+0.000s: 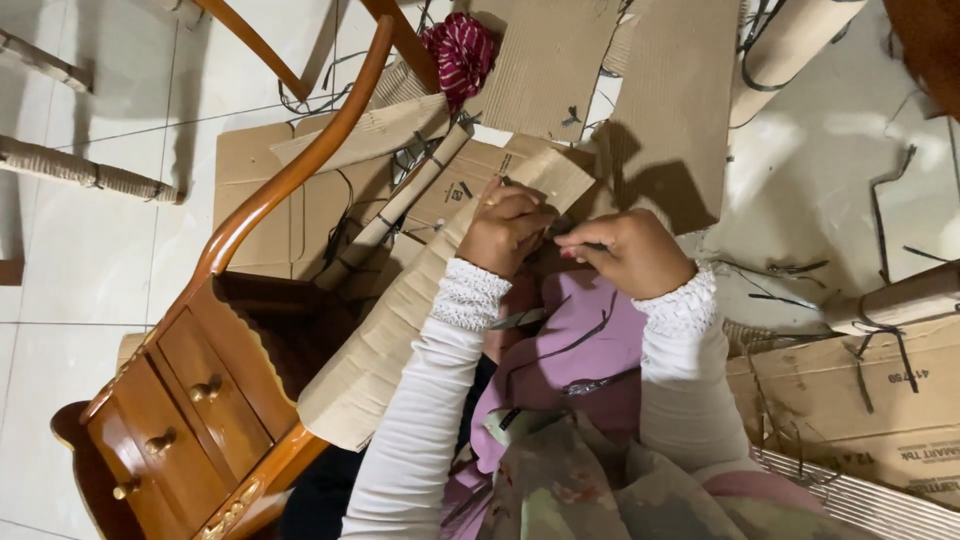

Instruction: Wrapping the legs of a small wooden cabinet with cardboard and securing them with plastic ties for protection.

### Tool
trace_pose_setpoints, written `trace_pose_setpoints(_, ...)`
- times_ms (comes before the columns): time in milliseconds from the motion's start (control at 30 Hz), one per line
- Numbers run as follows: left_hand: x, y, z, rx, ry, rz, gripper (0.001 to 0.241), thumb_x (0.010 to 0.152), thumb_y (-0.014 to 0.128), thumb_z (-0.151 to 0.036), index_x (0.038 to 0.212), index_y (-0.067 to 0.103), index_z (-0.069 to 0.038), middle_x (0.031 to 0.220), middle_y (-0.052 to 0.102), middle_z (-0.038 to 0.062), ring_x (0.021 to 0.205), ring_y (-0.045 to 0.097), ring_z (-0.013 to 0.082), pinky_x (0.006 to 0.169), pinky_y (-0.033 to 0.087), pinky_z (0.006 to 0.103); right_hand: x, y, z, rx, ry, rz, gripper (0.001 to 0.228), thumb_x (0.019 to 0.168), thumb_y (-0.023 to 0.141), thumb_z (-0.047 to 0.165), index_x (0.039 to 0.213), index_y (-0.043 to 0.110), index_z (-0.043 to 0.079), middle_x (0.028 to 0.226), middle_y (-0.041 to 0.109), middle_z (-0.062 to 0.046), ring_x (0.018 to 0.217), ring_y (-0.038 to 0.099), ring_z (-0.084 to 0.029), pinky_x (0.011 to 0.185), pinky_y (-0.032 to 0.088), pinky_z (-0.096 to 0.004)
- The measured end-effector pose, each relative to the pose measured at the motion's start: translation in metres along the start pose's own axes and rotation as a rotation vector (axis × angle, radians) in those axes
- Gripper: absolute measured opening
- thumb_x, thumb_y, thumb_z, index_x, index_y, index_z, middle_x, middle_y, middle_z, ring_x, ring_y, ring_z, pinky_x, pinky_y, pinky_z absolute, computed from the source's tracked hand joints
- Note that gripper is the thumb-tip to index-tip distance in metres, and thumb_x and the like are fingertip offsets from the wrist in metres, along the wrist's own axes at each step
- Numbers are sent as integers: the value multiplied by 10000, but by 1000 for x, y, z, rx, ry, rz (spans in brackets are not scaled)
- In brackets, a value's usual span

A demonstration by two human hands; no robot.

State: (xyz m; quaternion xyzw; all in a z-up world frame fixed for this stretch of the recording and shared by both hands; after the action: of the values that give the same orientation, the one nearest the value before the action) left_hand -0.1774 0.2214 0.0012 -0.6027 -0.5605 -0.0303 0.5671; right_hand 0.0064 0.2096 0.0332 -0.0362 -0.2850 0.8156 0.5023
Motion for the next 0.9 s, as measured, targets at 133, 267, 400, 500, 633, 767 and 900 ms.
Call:
trace_pose_setpoints(133, -5, 3, 4, 24, 9, 47, 101, 944, 739, -264, 932, 796, -181, 929, 683, 15, 1095, 654, 214, 1225, 251, 471, 3, 3, 14, 10, -84, -56, 98, 838, 770, 69, 908, 790, 136, 738, 773, -87, 756, 748, -331, 701, 589, -450)
trace_pose_setpoints(267, 3, -8, -7, -54, 13, 96, 100, 902, 741, -235, 883, 785, -147, 911, 689, 33, 1085, 656, 251, 1211, 259, 541, 11, 7, 9, 88, -136, -256, 170, 851, 806, 43, 990, 808, 140, 826, 785, -66, 821, 749, -298, 756, 591, -412)
trace_pose_setpoints(400, 6, -12, -4, -140, -79, 98, 170, 874, 793, -289, 949, 778, -137, 866, 707, 41, 1057, 667, 255, 1214, 250, 540, 15, 13, -4, 250, -78, -393, 204, 878, 772, 3, 1016, 819, 146, 879, 795, -18, 876, 761, -193, 817, 588, -320)
trace_pose_setpoints(500, 5, -9, 1, -95, -153, 110, 121, 936, 736, -295, 918, 741, -176, 837, 699, 15, 1048, 661, 235, 1206, 285, 533, 15, 9, 3, 266, -106, -417, 167, 885, 793, 8, 1023, 816, 100, 910, 792, -80, 894, 755, -224, 811, 572, -336)
trace_pose_setpoints(633, 2, -9, 2, -91, -154, 126, 122, 955, 716, -283, 893, 715, -178, 848, 712, 23, 1068, 662, 235, 1208, 279, 524, 19, 2, 8, 261, -110, -431, 308, 851, 853, 60, 1146, 772, 93, 999, 783, -52, 968, 743, -208, 880, 568, -344)
trace_pose_setpoints(767, 5, -13, 1, -165, -206, 115, 106, 983, 692, -290, 970, 706, -186, 887, 726, 6, 1082, 672, 247, 1198, 290, 551, 14, 7, -5, 124, -96, -369, 286, 816, 863, 46, 1077, 748, 66, 946, 778, -76, 920, 745, -257, 833, 562, -361)
trace_pose_setpoints(900, 10, -20, -2, -241, -266, 82, 99, 992, 681, -241, 1054, 724, -177, 920, 738, 37, 1075, 683, 297, 1179, 322, 589, 14, 9, -4, 154, 54, -291, 176, 836, 821, 18, 989, 799, 102, 868, 788, -75, 868, 759, -212, 781, 571, -340)
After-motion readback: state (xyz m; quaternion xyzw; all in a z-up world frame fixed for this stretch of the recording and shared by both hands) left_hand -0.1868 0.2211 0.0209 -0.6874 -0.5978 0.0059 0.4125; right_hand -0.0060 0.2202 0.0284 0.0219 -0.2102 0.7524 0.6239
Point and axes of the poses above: each hand's wrist, its own x-axis towards the middle knuckle, its own y-axis out of the palm, z = x × y, the point moved 5 cm from there along x, towards the middle knuckle
